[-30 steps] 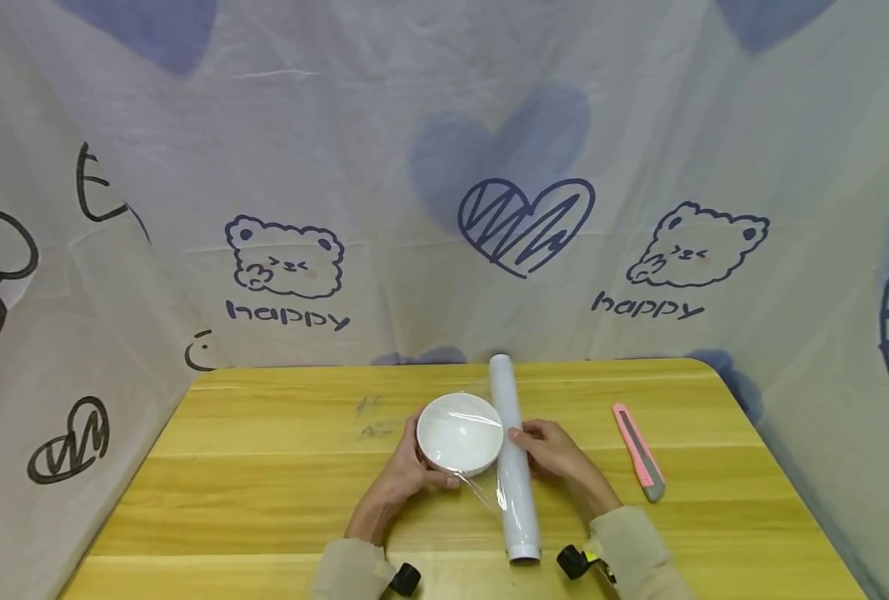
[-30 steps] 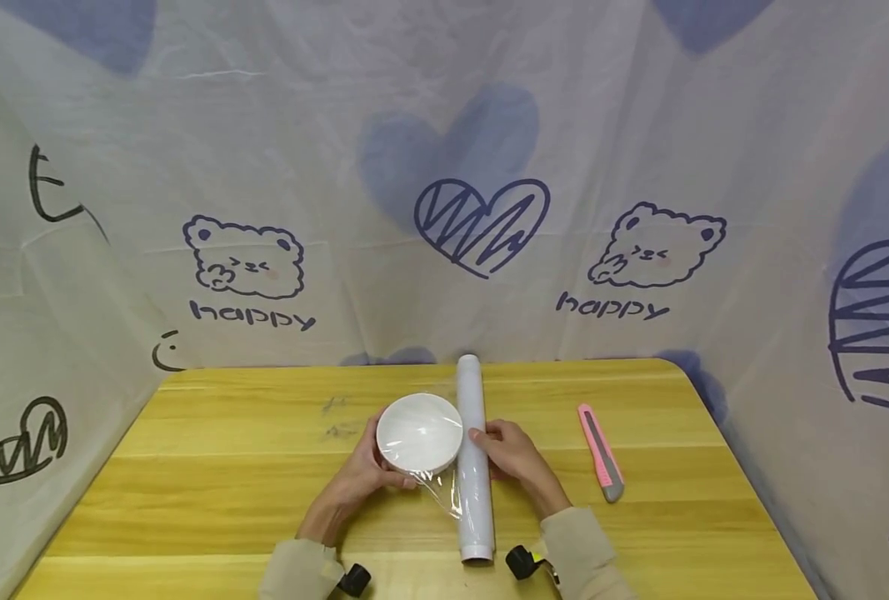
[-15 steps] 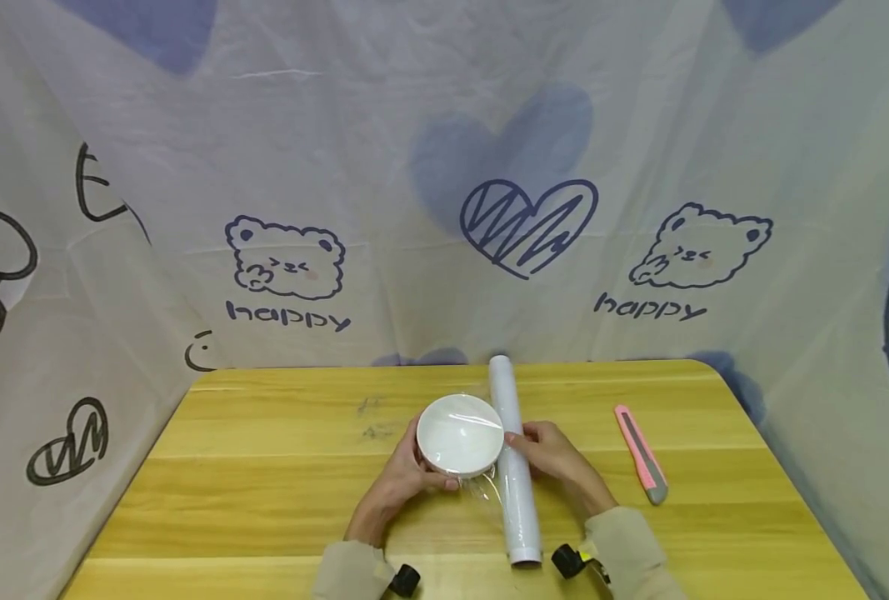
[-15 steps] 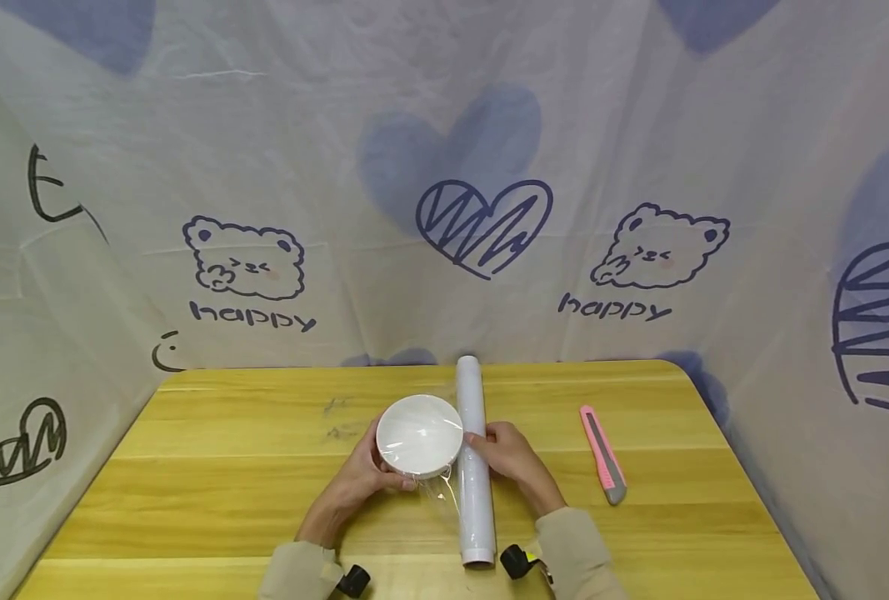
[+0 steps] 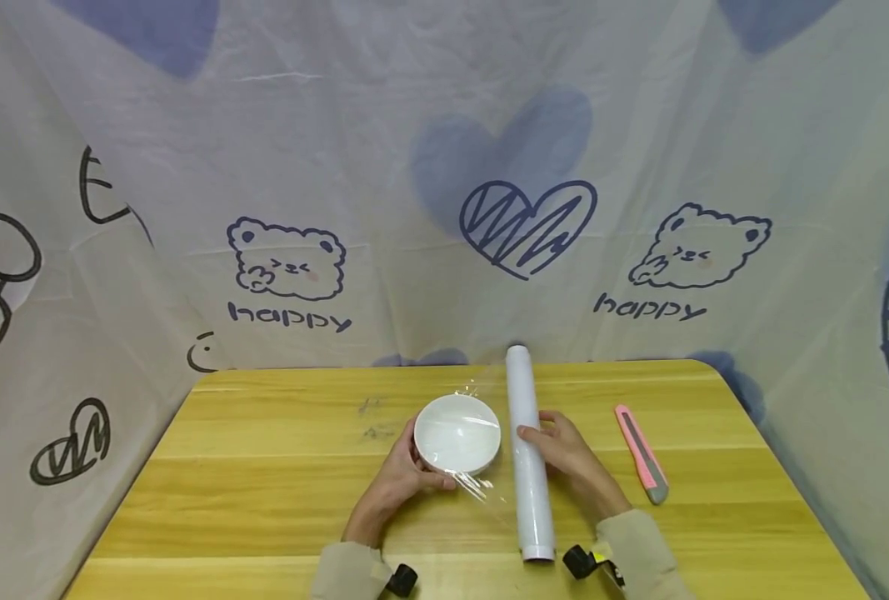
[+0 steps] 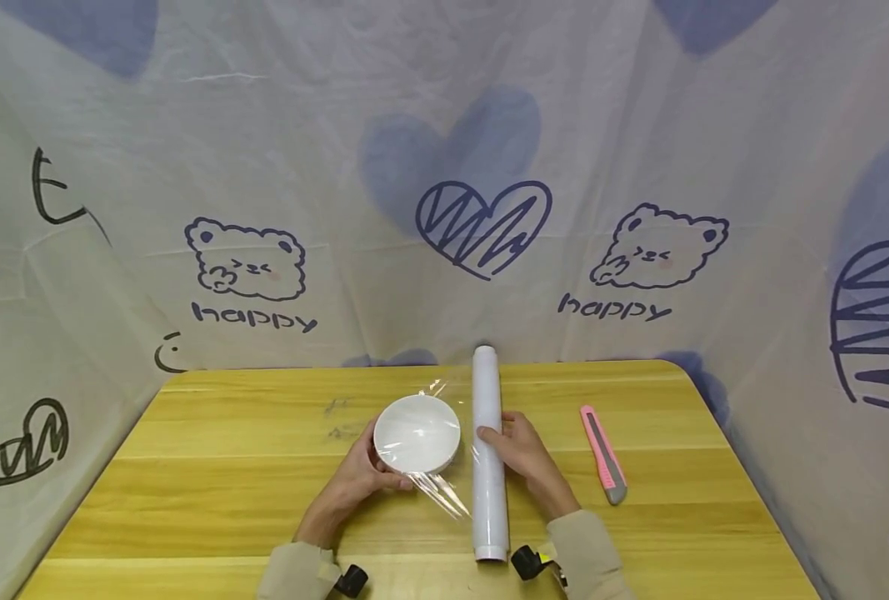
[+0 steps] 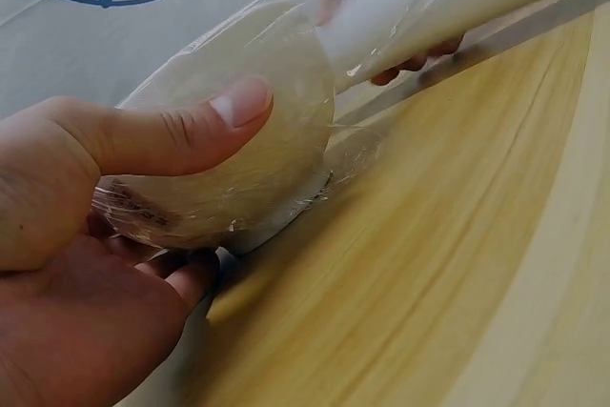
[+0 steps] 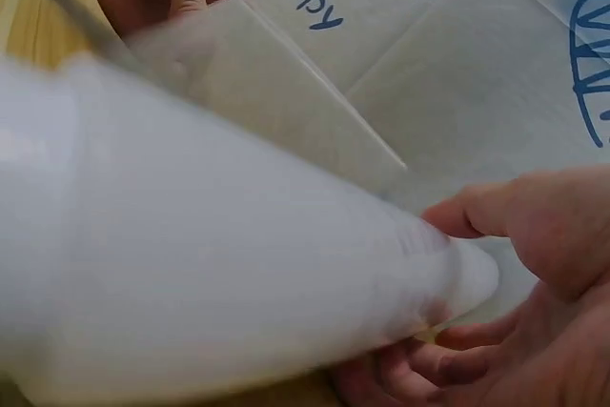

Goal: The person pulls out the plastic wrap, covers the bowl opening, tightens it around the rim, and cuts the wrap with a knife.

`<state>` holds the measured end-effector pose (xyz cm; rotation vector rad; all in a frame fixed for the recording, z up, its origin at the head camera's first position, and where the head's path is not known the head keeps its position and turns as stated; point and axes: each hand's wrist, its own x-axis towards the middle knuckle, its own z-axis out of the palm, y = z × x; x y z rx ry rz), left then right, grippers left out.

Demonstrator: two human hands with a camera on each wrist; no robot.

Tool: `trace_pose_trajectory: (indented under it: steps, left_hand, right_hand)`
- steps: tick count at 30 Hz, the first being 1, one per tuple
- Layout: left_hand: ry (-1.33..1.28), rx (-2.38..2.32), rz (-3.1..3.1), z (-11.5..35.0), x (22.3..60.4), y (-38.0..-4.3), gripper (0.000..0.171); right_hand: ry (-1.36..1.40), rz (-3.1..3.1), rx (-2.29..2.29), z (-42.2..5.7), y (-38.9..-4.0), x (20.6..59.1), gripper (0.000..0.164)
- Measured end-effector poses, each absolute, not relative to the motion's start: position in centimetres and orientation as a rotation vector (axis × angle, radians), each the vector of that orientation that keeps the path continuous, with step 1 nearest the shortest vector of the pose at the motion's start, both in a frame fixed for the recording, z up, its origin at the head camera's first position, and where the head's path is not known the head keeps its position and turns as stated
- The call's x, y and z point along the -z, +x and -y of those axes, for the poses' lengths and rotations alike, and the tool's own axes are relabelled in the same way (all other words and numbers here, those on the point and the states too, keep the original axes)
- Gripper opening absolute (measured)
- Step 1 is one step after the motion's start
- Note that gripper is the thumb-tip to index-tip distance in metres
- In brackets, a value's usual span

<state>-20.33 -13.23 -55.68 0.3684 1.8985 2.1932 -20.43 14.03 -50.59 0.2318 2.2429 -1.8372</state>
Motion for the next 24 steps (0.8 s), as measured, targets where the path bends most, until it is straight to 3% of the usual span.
trace_pose_trajectory:
  steps: [19, 24]
  left_hand:
    - [0.386, -2.188, -1.884, 13.3, 55.8, -20.5, 0.121]
    - [0.393, -2.187, -1.885, 13.8, 55.6, -20.4, 0.122]
  right_hand:
    - [0.055, -1.838, 2.042, -15.9, -20.6, 49.6, 0.077]
    - [-0.002, -1.661, 2.091, -16.1, -20.8, 48.9, 0.068]
